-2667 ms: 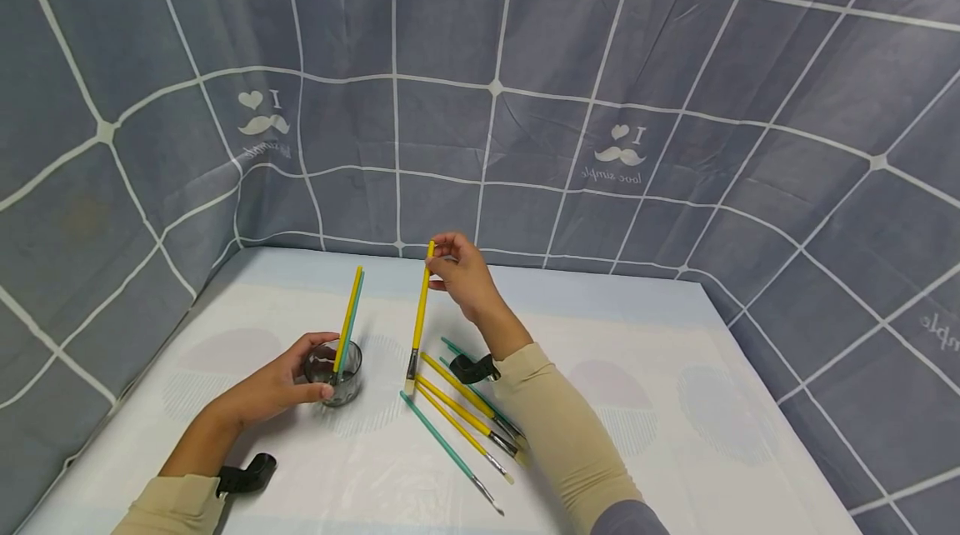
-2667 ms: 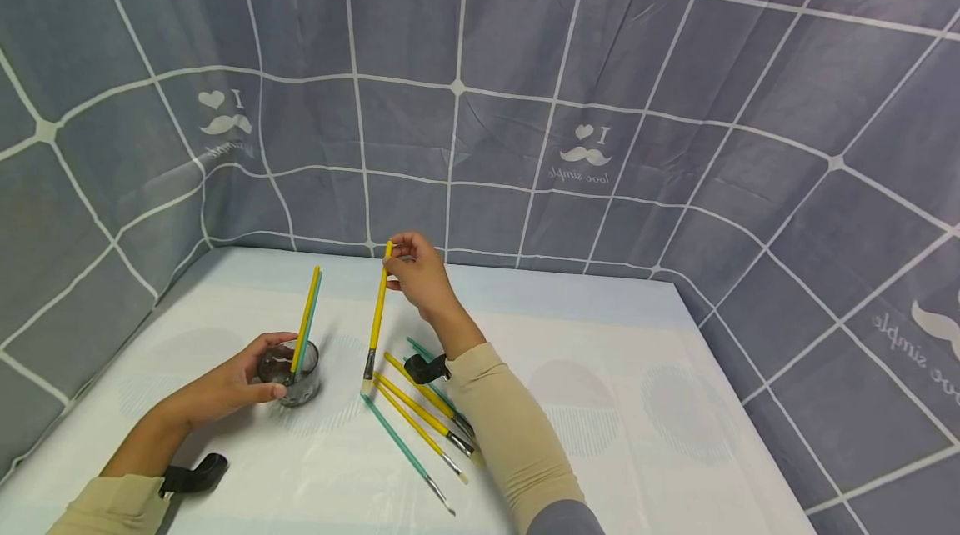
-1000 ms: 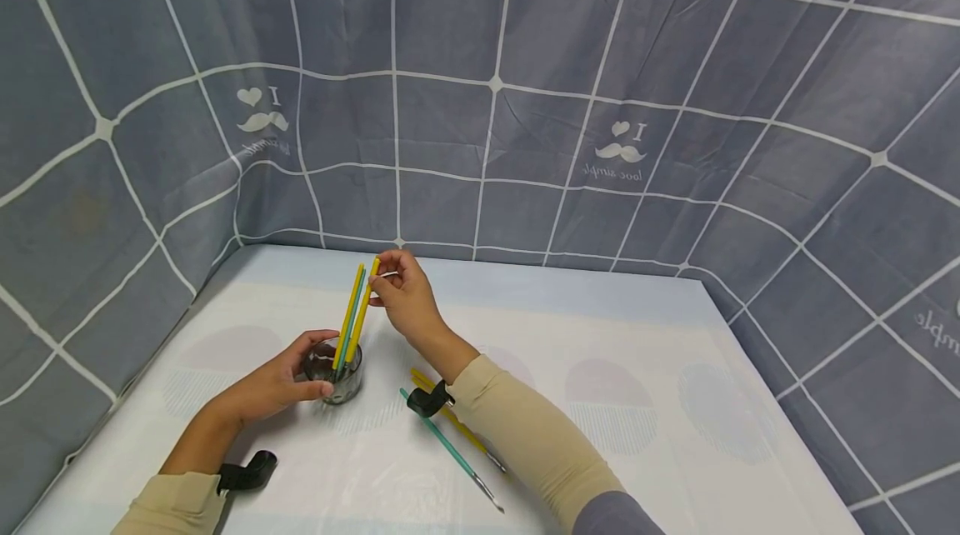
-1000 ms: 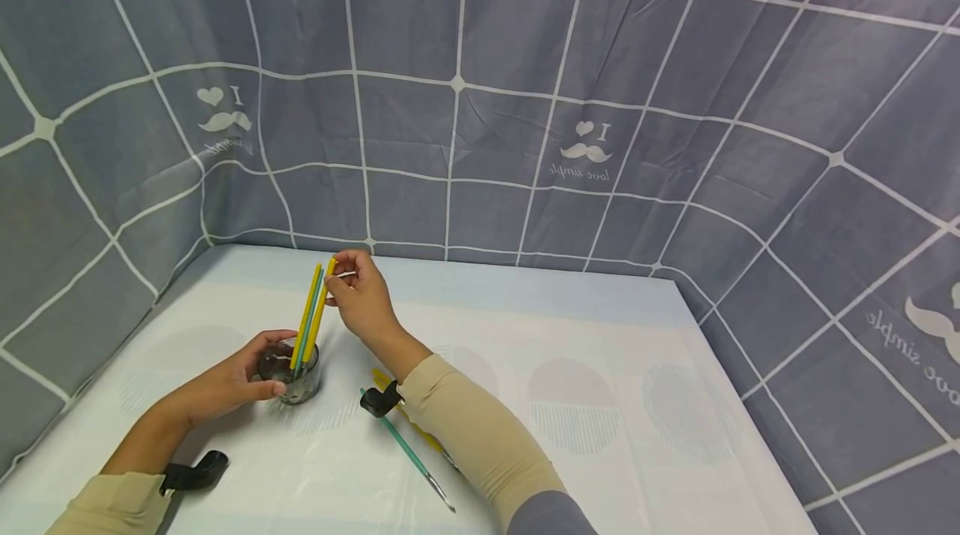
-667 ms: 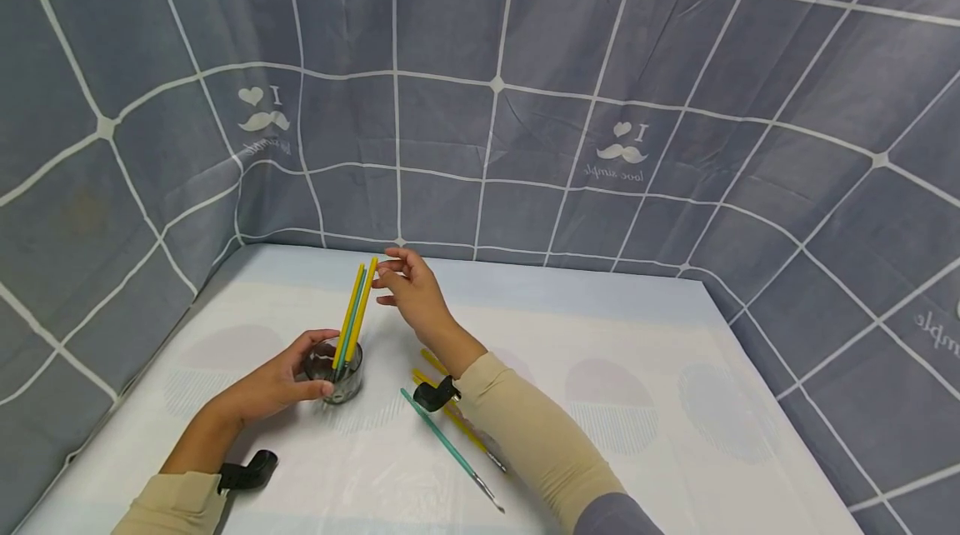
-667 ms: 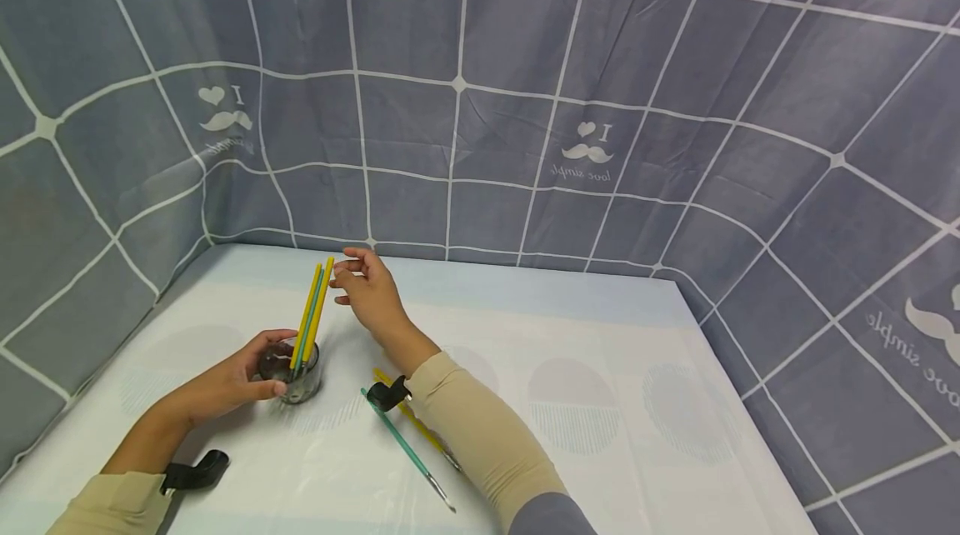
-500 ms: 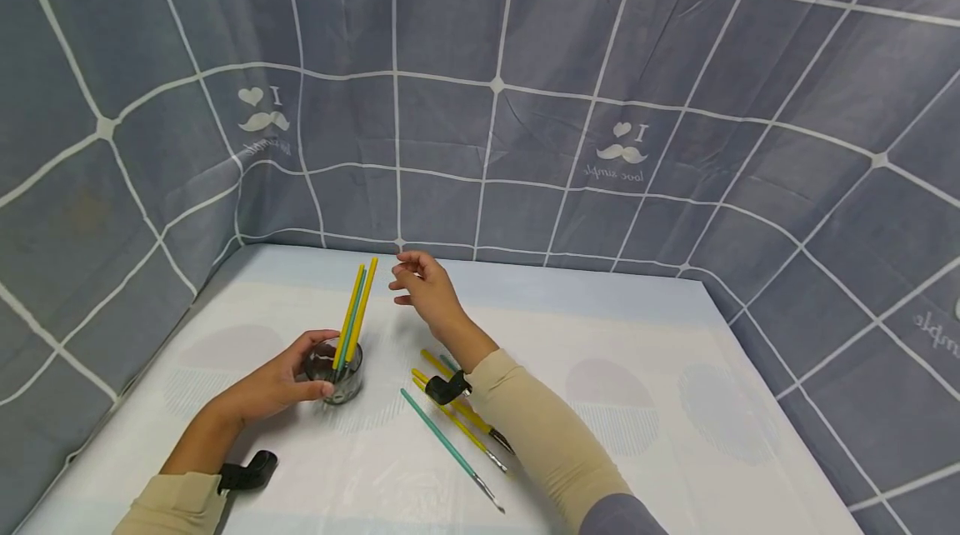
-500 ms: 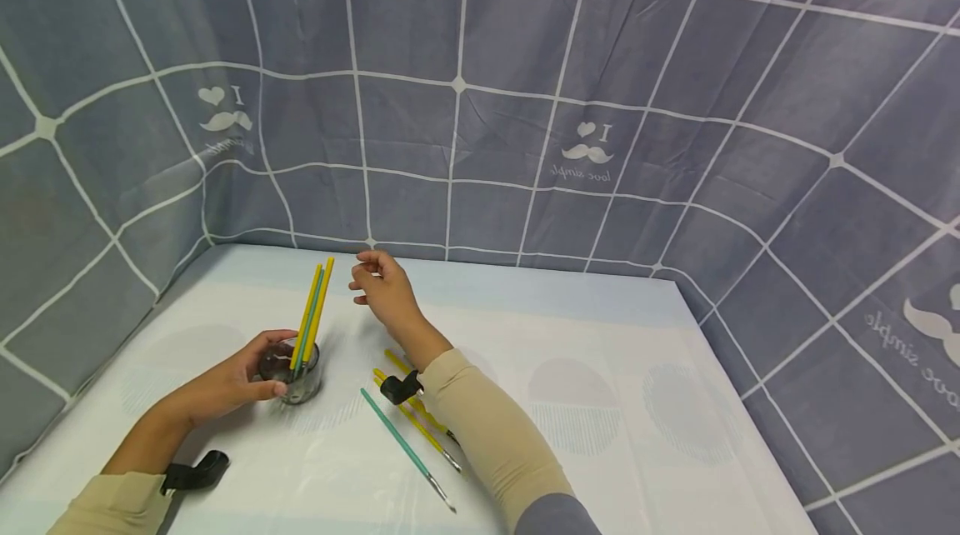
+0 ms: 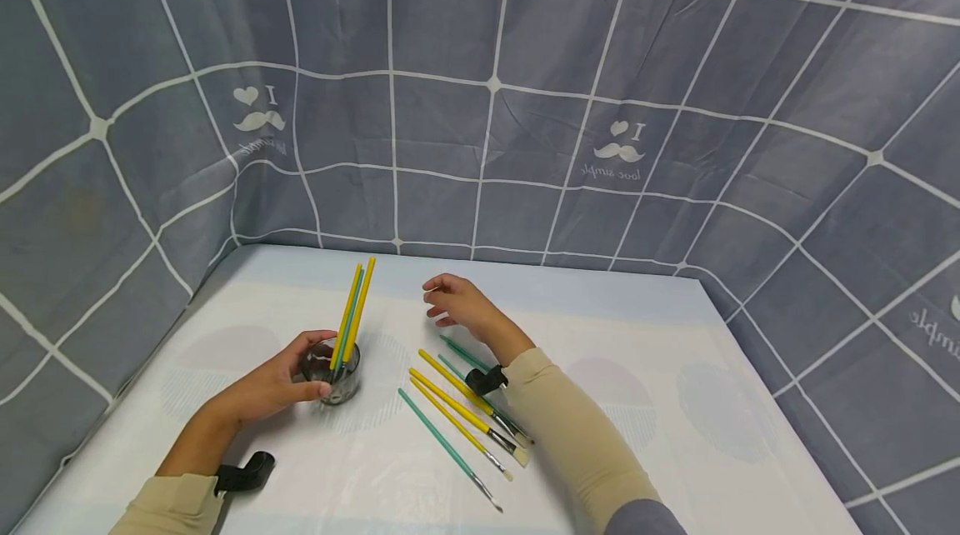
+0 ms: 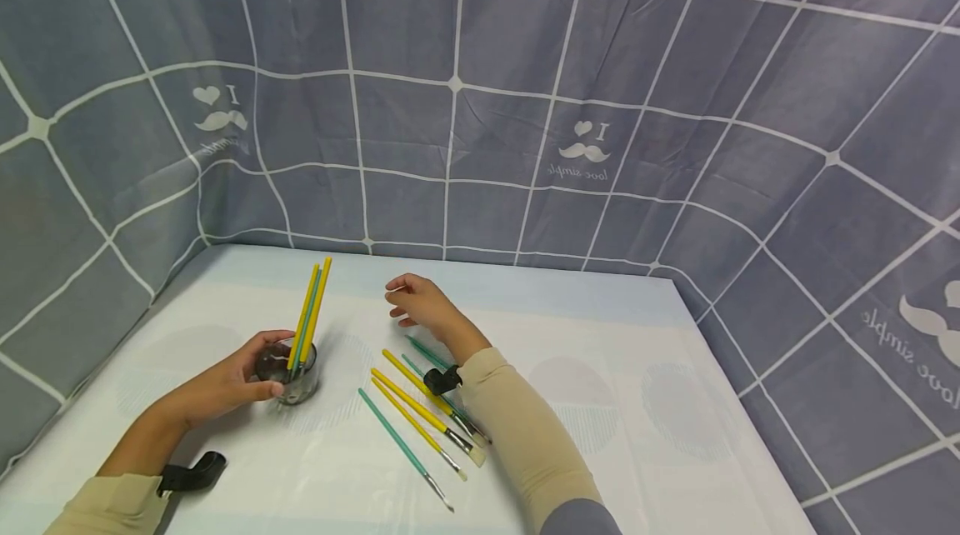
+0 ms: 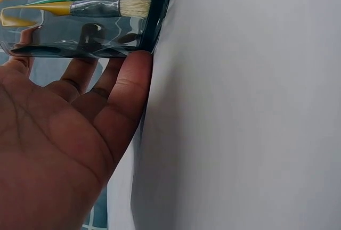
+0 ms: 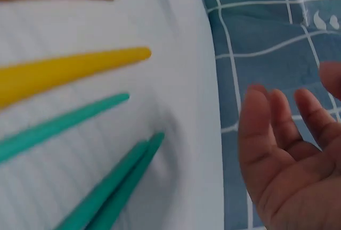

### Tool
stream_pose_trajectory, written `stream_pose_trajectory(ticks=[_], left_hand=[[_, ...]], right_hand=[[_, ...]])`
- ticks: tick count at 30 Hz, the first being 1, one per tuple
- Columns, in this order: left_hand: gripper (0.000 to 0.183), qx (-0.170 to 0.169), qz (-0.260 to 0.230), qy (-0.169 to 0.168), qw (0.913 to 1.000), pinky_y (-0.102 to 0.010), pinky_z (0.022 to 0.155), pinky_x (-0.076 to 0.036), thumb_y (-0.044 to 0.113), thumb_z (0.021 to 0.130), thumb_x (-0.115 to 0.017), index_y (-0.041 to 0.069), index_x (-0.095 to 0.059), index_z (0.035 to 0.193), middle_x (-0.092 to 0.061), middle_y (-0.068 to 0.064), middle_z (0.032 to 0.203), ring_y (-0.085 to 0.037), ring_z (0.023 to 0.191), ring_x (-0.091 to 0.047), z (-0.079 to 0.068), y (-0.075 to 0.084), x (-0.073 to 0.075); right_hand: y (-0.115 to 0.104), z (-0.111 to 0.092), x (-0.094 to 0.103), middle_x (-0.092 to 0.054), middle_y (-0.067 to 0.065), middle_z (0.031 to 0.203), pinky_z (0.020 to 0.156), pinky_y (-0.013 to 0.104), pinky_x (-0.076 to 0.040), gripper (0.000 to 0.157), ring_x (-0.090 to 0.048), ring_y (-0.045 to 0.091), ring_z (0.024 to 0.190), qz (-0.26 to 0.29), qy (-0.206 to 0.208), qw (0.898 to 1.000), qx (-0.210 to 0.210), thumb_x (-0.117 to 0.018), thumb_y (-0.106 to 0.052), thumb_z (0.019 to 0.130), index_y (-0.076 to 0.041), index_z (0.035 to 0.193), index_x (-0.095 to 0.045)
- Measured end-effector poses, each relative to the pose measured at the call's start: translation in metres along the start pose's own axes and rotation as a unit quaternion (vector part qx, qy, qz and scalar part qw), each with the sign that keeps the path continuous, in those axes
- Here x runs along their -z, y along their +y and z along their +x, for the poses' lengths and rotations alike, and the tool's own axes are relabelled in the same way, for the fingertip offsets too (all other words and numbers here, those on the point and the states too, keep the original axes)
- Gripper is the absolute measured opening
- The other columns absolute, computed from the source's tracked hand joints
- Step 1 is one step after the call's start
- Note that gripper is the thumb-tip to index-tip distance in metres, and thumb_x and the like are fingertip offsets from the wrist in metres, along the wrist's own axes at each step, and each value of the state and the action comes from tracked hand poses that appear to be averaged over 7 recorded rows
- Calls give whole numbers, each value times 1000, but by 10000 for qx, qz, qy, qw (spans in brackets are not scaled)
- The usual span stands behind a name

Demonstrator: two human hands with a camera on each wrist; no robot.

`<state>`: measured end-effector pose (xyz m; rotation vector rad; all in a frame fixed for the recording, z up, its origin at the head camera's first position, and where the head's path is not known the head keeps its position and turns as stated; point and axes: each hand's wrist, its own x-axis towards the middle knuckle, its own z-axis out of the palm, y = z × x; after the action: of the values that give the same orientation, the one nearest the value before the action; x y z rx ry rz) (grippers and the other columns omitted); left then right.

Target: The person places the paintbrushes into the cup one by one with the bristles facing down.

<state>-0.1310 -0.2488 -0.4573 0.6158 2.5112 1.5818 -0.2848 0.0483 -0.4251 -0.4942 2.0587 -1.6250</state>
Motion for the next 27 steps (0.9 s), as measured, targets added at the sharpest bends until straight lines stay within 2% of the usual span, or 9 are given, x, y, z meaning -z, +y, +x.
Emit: stream_pose_trajectory(ticks=[5, 13, 20, 27], left_hand=[[72, 67, -4, -8, 10000, -29, 87, -42, 7, 90, -72, 4, -30, 148, -53, -16, 126, -23, 110, -52, -1, 2, 0], [73, 117, 7, -5, 9999, -29, 88, -41, 7, 89, -73, 4, -30, 148, -53, -16, 126, -27, 112, -51, -1, 3, 0], [72, -5, -15, -15, 10000, -28, 88, -41, 6, 89, -72, 4, -30, 147, -53, -17, 126, -19, 110, -53, 0, 1, 0], [73, 101, -88, -21, 9999, -28, 89, -40, 6, 89, -73, 5, -30, 148, -53, -17, 127, -23, 112, -51, -1, 3, 0]], right_hand=[[8, -5, 15, -57, 21, 130, 81, 38, -54, 40, -62, 36, 107, -394, -474, 9977, -298, -57, -23, 101, 0, 134, -53], [17, -11, 30, -63, 15, 110, 75, 35, -53, 34, -63, 28, 89, -1239, -716, 9887, -443, -60, -17, 100, 0, 129, -55], [22, -10, 29, -61, 7, 94, 67, 32, -50, 28, -57, 20, 74, -1726, -1005, 9779, -616, -60, -6, 97, -3, 125, -58], [20, -10, 25, -57, 7, 87, 63, 32, -45, 25, -48, 19, 67, -1804, -1124, 9742, -763, -58, -2, 97, -4, 122, -58]])
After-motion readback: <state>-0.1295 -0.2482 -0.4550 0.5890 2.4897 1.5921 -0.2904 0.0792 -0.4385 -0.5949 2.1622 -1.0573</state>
